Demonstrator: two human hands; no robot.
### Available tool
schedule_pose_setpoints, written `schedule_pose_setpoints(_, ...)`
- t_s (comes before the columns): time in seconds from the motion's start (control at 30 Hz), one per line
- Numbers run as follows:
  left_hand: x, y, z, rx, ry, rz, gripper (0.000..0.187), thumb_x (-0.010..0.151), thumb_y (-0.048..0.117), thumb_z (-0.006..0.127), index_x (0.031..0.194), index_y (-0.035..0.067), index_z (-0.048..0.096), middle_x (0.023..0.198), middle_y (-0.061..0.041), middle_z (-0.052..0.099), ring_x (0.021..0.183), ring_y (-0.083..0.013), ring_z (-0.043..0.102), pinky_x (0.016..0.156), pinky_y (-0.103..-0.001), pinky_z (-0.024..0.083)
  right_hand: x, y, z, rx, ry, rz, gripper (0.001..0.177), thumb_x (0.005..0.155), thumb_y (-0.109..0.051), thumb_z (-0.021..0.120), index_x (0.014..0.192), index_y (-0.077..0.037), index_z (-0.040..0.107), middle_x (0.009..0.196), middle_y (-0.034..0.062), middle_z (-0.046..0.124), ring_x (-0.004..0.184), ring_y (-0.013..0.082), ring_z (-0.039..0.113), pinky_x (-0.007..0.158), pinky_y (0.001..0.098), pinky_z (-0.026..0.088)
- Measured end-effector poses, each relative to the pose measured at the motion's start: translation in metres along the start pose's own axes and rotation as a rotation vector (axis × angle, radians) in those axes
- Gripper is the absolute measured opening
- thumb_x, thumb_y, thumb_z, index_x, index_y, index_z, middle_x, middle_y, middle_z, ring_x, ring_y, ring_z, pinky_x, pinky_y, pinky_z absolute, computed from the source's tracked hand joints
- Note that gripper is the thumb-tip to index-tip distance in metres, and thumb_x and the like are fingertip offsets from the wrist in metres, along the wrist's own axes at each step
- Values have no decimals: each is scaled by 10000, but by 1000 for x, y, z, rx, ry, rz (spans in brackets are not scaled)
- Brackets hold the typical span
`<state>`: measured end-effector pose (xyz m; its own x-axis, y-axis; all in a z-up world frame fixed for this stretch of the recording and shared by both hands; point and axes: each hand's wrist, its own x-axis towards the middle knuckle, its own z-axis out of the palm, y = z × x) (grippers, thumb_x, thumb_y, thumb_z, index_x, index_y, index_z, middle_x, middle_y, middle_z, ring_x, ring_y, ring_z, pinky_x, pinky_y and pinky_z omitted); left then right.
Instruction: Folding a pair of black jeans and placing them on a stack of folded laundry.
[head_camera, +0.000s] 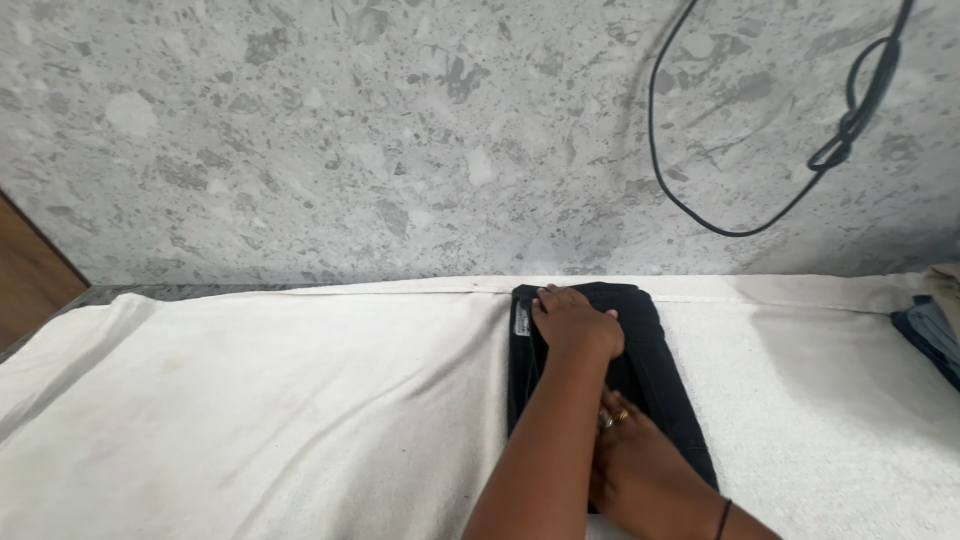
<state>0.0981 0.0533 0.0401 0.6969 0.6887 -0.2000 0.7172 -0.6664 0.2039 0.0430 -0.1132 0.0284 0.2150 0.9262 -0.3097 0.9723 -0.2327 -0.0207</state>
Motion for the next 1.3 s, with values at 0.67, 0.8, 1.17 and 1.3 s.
schedule_pose_setpoints(0.67, -26, -49, 40, -234, 712, 396, 830, 913, 596, 559, 1458, -27, 491, 1438, -177, 556, 1425, -347, 398, 1204, -535, 178, 140, 215, 16, 1525, 450, 500, 547, 974, -502, 636, 1081, 32, 683, 893, 91, 652, 759, 233, 583, 670, 369, 489)
schedule_pose_setpoints(0.8, -37, -49, 31, -190, 642, 431, 963, 818, 696, 604, 1538, 84, 420, 1470, -214, 479, 1462, -367, 313, 1185, -657, 21, 176, 238, 28, 1287, 472, 606, 608, 1006, -493, 652, 962, 113, 674, 789, 155, 580, 666, 291, 514, 590, 438, 415)
schedule_pose_setpoints(1.17, -47, -45, 20, -173, 525, 390, 638, 873, 693, 539, 1438, 397, 545, 1514, -172, 446, 1472, -417, 279, 1170, -734, -35, 102, 154, 0, 723, 555, 622, 759, 1046, -668, 333, 1219, -46, 733, 1209, 263, 703, 1145, 421, 635, 992, 465, 464)
schedule_pose_setpoints(1.3, -44, -45, 25, -194, 566, 368, 454, 991, 529, 466, 1417, 414, 574, 1529, -126, 472, 1477, -387, 322, 1202, -722, 10, 59, 108, -3, 673, 554, 694, 769, 940, -609, 512, 1371, 27, 558, 1122, 286, 730, 1088, 415, 713, 987, 454, 534)
